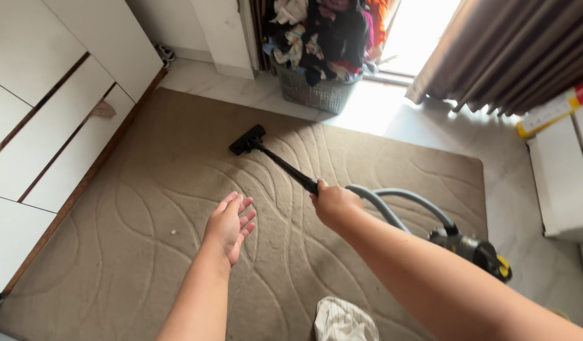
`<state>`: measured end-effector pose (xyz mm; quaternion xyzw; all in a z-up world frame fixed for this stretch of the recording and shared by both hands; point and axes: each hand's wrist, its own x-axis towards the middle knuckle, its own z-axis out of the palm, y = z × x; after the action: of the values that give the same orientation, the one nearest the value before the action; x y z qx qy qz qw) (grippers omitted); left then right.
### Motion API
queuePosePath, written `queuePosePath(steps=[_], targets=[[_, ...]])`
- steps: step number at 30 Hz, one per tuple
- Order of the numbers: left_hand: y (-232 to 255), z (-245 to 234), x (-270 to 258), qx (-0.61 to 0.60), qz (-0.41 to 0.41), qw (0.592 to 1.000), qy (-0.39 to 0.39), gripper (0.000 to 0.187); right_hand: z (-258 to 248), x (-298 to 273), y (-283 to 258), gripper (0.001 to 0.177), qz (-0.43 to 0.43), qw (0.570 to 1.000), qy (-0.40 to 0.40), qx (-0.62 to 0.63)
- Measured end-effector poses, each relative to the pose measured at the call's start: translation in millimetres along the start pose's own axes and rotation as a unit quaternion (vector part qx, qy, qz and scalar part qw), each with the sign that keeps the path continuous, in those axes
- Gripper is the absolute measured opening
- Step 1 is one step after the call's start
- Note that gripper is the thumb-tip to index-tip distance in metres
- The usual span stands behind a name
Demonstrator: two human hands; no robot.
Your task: The recorder is vacuuming a rug in a bedroom.
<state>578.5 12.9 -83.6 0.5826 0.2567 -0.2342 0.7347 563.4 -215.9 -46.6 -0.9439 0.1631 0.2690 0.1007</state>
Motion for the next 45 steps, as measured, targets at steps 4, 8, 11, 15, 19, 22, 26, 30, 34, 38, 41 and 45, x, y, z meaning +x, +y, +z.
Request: queuePosePath(steps=[4,8,11,15,19,22,26,30,34,38,41,45], targets=[[25,13,8,-0.006,0.001,1.000,0.012,0.056,-13,36,-21,0.058,0.001,0.999,-0.032,-0.002],[34,21,23,-0.003,0.005,1.000,0.000,0.055,-24,58,-27,0.055,-0.013,0.999,-0.025,-0.019],[36,18,30,0.004,0.006,1.000,-0.022,0.055,-21,57,-11,0.054,-0.025,0.999,-0.022,-0.032],[44,-1,39,0.034,0.005,0.998,-0.051,0.055,12,24,42,0.049,-0.047,0.994,0.033,-0.092],[40,-31,56,0.067,-0.008,0.994,-0.084,0.056,57,-57,108,0.048,-0.026,0.994,0.083,-0.071],[46,-51,61,0.099,-0.012,0.991,-0.090,0.057,74,-140,143,0.057,0.063,0.995,0.020,-0.078],[54,-64,45,0.155,-0.002,0.983,-0.097,0.056,100,-235,186,0.057,0.145,0.986,0.028,-0.075],[54,-67,41,0.177,-0.005,0.978,-0.111,0.056,159,-285,210,0.060,0.216,0.973,-0.033,-0.075],[44,-64,44,0.179,-0.012,0.975,-0.131,0.057,167,-270,150,0.066,0.180,0.982,-0.010,0.052],[42,-60,41,0.178,-0.021,0.972,-0.149,0.058,151,-210,70,0.057,0.171,0.981,0.012,0.094],[48,-66,41,0.172,-0.019,0.975,-0.142,0.058,142,-145,37,0.051,0.128,0.985,0.062,0.099],[66,-76,32,0.177,0.002,0.976,-0.130,0.058,94,-77,-15,0.049,0.121,0.988,0.041,0.086]])
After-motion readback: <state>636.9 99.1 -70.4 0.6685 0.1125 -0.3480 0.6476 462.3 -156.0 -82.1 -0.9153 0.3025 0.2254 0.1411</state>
